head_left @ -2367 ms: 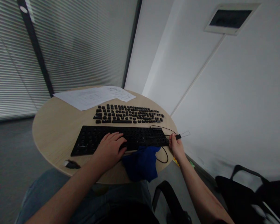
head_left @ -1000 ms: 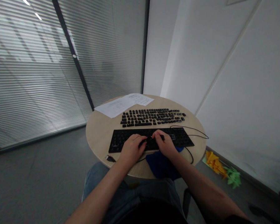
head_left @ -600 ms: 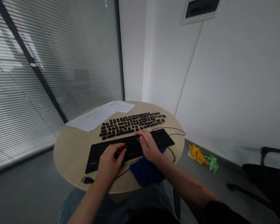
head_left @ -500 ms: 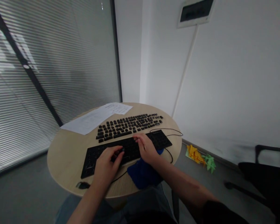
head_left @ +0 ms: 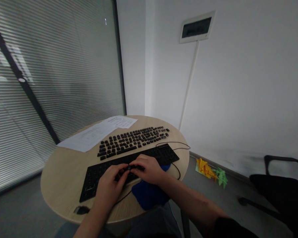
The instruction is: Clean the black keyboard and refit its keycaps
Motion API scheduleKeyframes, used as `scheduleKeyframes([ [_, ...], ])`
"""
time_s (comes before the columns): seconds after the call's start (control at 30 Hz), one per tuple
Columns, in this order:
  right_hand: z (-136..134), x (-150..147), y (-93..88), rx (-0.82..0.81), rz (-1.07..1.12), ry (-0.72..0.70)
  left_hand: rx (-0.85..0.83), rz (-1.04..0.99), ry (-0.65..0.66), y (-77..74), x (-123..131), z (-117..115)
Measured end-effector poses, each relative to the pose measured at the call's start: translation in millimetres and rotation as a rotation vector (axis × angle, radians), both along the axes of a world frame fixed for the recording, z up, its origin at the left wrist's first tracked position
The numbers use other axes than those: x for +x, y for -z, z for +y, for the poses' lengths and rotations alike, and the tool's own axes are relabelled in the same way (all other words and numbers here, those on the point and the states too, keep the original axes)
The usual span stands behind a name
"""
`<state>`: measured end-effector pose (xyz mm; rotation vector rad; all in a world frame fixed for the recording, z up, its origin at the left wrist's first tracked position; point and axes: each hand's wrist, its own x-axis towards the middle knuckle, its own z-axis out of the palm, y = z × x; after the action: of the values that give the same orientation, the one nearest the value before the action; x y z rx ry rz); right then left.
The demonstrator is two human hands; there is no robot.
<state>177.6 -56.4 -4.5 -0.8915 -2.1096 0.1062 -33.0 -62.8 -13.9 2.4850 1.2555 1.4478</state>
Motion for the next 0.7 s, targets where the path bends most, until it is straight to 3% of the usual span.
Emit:
scheduleKeyframes([
  [0.2,-2,-1,-1.8,-0.024,-0.080,0.022,0.000,0.022,0.029,3.0,0,2],
  [0.3,-2,15,-8.9,-0.012,-0.125,0.065,0.018,0.016,0.038,4.1,3,1],
  [0.43,23,81,-28.0,-0.013,-0.111,0.246,0.015,0.012,0.031,3.5,7,-1],
  [0.53,64,148,-38.1,-0.176,-0.152,0.541,0.006,0.011,0.045,3.2,9,-2],
  [0.6,90,184,-36.9,-0.333,-0.190,0.714,0.006,0.003,0.063,3.4,11,-3],
  [0.7,118,216,-23.9,-0.431,-0.221,0.797,0.025,-0.024,0.080,4.3,12,-4],
])
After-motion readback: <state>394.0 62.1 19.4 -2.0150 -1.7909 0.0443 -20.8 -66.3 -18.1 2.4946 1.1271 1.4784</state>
